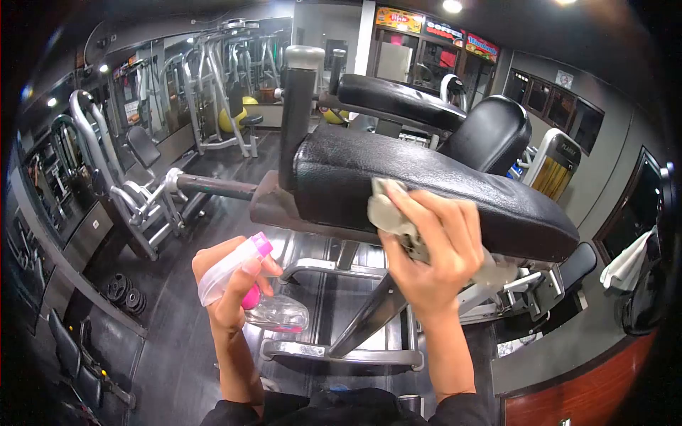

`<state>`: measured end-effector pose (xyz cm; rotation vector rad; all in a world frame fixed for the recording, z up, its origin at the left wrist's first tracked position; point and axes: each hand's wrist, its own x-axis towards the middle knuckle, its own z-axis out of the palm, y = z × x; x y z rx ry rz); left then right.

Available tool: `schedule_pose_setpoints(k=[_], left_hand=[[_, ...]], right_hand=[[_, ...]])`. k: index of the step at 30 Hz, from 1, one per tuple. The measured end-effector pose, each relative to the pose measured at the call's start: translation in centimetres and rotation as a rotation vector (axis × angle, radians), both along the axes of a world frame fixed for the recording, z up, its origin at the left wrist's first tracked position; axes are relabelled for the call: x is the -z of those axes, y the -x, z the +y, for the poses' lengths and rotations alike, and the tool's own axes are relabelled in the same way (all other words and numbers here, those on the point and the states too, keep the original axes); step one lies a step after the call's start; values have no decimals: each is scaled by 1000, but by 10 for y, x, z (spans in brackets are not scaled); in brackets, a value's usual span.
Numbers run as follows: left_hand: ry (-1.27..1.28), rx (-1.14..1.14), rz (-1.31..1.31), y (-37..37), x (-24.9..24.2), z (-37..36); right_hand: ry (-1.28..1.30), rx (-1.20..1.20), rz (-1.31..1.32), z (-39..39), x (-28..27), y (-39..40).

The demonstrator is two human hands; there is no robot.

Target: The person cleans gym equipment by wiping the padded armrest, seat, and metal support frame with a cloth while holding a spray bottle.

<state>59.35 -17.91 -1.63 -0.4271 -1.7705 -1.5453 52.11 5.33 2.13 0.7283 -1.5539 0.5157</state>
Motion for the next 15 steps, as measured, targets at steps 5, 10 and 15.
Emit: schedule_pose_setpoints(k=[5, 10, 15], left_hand=[[-17, -24, -15, -3, 7, -5], [-51, 46, 7, -3, 12, -7], [-47, 25, 41, -4, 15, -13]], right_hand=[[-67, -37, 59, -62, -17, 3], [-211, -22, 40, -43, 2, -2], [-224, 60, -12, 3, 24, -2]])
